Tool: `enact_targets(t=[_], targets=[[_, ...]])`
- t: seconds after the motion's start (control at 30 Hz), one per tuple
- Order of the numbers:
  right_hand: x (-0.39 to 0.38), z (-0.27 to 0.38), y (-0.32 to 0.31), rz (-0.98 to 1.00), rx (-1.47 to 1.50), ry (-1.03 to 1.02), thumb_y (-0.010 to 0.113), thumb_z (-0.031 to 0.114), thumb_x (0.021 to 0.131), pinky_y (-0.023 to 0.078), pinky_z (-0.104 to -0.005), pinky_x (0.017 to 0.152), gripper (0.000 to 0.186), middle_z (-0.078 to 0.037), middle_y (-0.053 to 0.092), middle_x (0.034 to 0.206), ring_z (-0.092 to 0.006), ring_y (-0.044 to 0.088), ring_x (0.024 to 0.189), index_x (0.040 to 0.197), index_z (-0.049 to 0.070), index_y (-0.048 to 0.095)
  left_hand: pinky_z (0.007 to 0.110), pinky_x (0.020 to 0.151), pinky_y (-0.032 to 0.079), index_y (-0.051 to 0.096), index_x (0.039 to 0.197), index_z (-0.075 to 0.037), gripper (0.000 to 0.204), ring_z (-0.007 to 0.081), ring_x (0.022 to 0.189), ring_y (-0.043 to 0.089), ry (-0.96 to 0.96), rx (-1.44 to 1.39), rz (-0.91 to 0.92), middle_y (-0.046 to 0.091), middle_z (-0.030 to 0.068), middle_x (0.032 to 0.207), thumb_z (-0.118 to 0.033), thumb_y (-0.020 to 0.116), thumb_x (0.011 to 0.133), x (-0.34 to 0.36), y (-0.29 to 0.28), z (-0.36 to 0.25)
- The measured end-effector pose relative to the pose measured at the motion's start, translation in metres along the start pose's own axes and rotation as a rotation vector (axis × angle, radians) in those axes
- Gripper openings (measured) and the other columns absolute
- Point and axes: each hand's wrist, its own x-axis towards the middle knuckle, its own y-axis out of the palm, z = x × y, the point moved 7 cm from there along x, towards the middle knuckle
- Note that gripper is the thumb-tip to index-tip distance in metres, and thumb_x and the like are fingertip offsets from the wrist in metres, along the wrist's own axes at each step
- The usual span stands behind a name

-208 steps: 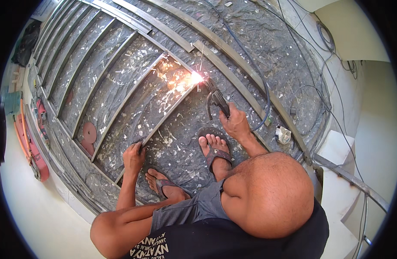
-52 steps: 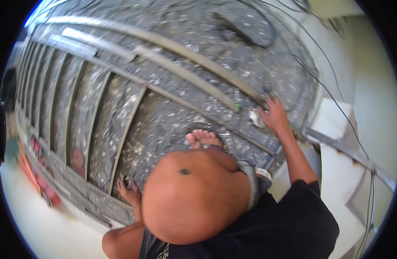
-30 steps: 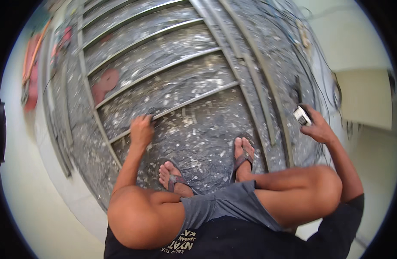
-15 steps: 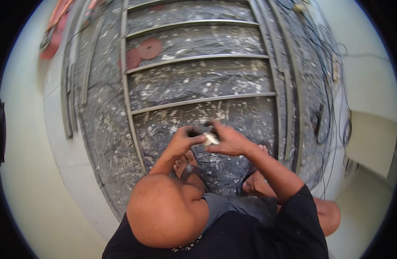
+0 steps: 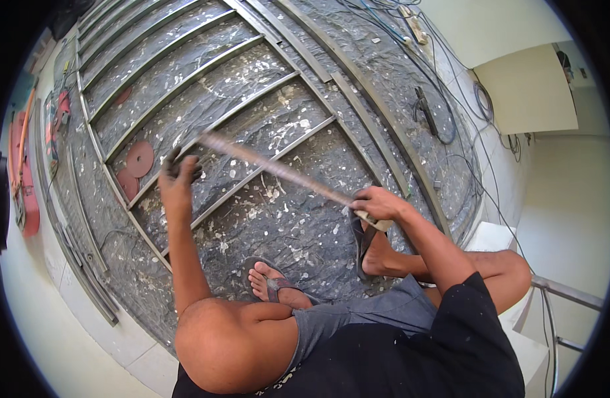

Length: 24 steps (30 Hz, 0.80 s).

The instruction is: Assemble and weld a metal frame structure on the floor.

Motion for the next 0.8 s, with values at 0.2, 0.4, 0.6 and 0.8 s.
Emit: enact_targets(t=[0.2,0.4,0.6,0.8], targets=[[-0.041,-0.084,-0.028,-0.424,0.164,0.28,0.06,0.026,0.089,0.05,-0.0379,0.082,0.034,-0.019,0.071,0.099,-0.0254,0.067,0.091,0.109,-0.001,0.069,0.04,0.085,0.05,0.062,0.116,-0.002,0.046,0.0306,0.095,0.064,0.352,0.798,0.148,0.066,0.0149,0.104,-0.021,0.08,0.078,-0.039,0.05,0.036],[-0.032,-0.116,-0.021,-0.482,0.212,0.374,0.061,0.026,0.089,0.05,-0.0369,0.086,0.04,-0.022,0.07,0.107,-0.0284,0.067,0.098,0.115,-0.003,0.066,0.045,0.086,0.047,0.064,0.108,-0.001,0.035,0.0377,0.098,0.058,0.371,0.975,0.187,0.063,0.0178,0.103,-0.016,0.076,0.078,-0.068,0.053,0.062],[-0.003,-0.101,-0.021,-0.408,0.235,0.36,0.059,0.028,0.092,0.048,-0.037,0.086,0.042,-0.02,0.07,0.106,-0.0259,0.065,0.096,0.117,-0.006,0.065,0.042,0.085,0.048,0.066,0.105,-0.002,0.027,0.0361,0.096,0.06,0.366,0.988,0.205,0.064,0.0169,0.101,-0.012,0.071,0.081,-0.065,0.044,0.065],[0.018,-0.11,-0.025,-0.416,0.183,0.351,0.059,0.029,0.09,0.049,-0.038,0.087,0.04,-0.021,0.07,0.105,-0.029,0.067,0.098,0.114,-0.002,0.067,0.042,0.082,0.05,0.067,0.103,-0.002,0.022,0.0357,0.092,0.063,0.349,0.964,0.221,0.066,0.0166,0.099,-0.01,0.07,0.083,-0.063,0.045,0.062]])
